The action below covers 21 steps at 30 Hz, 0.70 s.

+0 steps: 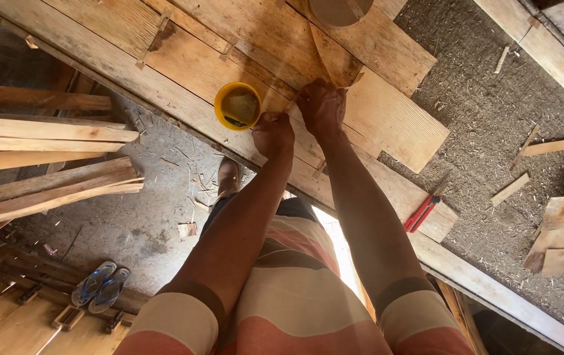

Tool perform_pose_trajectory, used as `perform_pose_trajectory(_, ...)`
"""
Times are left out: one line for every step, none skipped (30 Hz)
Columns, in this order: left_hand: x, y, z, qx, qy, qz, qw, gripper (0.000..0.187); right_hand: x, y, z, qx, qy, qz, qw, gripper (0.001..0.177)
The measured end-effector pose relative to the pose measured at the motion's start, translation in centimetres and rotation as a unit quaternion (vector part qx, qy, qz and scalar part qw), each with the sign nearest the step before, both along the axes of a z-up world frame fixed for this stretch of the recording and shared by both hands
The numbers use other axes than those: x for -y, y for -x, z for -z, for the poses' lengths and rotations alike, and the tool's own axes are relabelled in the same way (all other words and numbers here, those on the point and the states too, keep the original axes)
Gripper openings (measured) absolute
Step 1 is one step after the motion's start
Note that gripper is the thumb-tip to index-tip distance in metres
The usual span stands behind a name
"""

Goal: Apply edge banding or veneer strips to wooden boards using glue and a utility knife.

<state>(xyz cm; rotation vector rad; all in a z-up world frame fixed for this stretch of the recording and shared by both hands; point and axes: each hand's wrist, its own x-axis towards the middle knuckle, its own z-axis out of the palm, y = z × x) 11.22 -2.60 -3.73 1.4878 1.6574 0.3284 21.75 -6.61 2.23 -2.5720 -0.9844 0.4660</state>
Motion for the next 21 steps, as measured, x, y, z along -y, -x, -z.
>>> perform_pose_trajectory(0.0, 0.0, 0.5, 0.001, -0.001, -0.001, 1.000, 0.024, -0.1, -0.1, 0.2, 0.001, -0.001, -0.001, 1.000, 0.011)
perform_pose_trajectory(0.0, 0.0, 1.1, -0.001, -0.023, 0.000, 1.000, 0.022, -0.1, -0.2, 0.3, 0.007, 0.000, -0.002, 1.000, 0.011)
perform_pose_trajectory(0.1, 0.1, 1.6, -0.003, -0.045, 0.000, 0.999, 0.019, -0.1, -0.2, 0.5, 0.013, 0.002, -0.003, 1.000, 0.010)
perform_pose_trajectory(0.0, 0.2, 1.4, -0.003, -0.046, 0.000, 0.999, 0.019, -0.2, -0.2, 0.5, 0.013, 0.001, -0.004, 1.000, 0.010)
perform_pose_trajectory(0.0, 0.3, 1.2, -0.017, -0.047, 0.010, 0.999, 0.019, -0.3, -0.2, 0.4, 0.017, 0.015, -0.006, 1.000, 0.011)
perform_pose_trajectory(0.0, 0.4, 1.1, -0.031, -0.047, 0.020, 0.998, 0.018, -0.3, -0.2, 0.4, 0.022, 0.029, -0.009, 0.999, 0.012)
perform_pose_trajectory(0.0, 0.4, 1.3, -0.031, -0.047, 0.020, 0.998, 0.018, -0.4, -0.2, 0.4, 0.022, 0.029, -0.009, 0.999, 0.012)
perform_pose_trajectory(0.1, 0.4, 1.5, -0.027, -0.054, 0.019, 0.998, 0.018, -0.4, -0.1, 0.4, 0.022, 0.037, -0.007, 0.999, 0.012)
perform_pose_trajectory(0.2, 0.4, 1.7, -0.023, -0.061, 0.018, 0.998, 0.018, -0.4, 0.0, 0.4, 0.022, 0.044, -0.005, 0.999, 0.012)
perform_pose_trajectory(0.2, 0.4, 1.7, -0.023, -0.062, 0.018, 0.998, 0.018, -0.4, 0.0, 0.3, 0.023, 0.044, -0.005, 0.999, 0.012)
perform_pose_trajectory(0.1, 0.4, 1.7, -0.019, -0.060, 0.017, 0.998, 0.018, -0.4, -0.1, 0.3, 0.023, 0.044, -0.005, 0.999, 0.013)
perform_pose_trajectory(0.1, 0.4, 1.7, -0.015, -0.058, 0.016, 0.998, 0.018, -0.4, 0.0, 0.2, 0.023, 0.045, -0.006, 0.999, 0.013)
perform_pose_trajectory(0.1, 0.5, 1.7, -0.016, -0.058, 0.015, 0.998, 0.018, -0.5, 0.0, 0.2, 0.023, 0.045, -0.006, 0.999, 0.013)
perform_pose_trajectory(0.2, 0.5, 1.6, -0.013, -0.069, 0.014, 0.997, 0.018, -0.5, 0.0, 0.2, 0.028, 0.044, -0.008, 0.999, 0.013)
perform_pose_trajectory(0.2, 0.5, 1.6, -0.011, -0.081, 0.013, 0.997, 0.018, -0.5, 0.1, 0.3, 0.032, 0.042, -0.010, 0.999, 0.012)
perform_pose_trajectory(0.2, 0.5, 1.6, -0.012, -0.080, 0.013, 0.997, 0.018, -0.4, 0.1, 0.3, 0.032, 0.043, -0.011, 0.998, 0.012)
perform_pose_trajectory(0.3, 0.5, 1.6, -0.012, -0.075, 0.017, 0.997, 0.018, -0.4, 0.1, 0.4, 0.036, 0.040, -0.010, 0.999, 0.013)
perform_pose_trajectory(0.3, 0.5, 1.6, -0.012, -0.069, 0.021, 0.997, 0.018, -0.4, 0.1, 0.5, 0.039, 0.037, -0.009, 0.999, 0.013)
perform_pose_trajectory(0.3, 0.5, 1.6, -0.013, -0.068, 0.019, 0.997, 0.018, -0.4, 0.2, 0.5, 0.038, 0.037, -0.010, 0.999, 0.013)
perform_pose_trajectory(0.3, 0.4, 1.5, -0.016, -0.073, 0.014, 0.997, 0.017, -0.5, 0.2, 0.4, 0.039, 0.035, -0.007, 0.999, 0.013)
perform_pose_trajectory(0.3, 0.3, 1.4, -0.019, -0.077, 0.009, 0.997, 0.017, -0.5, 0.2, 0.3, 0.040, 0.032, -0.004, 0.999, 0.013)
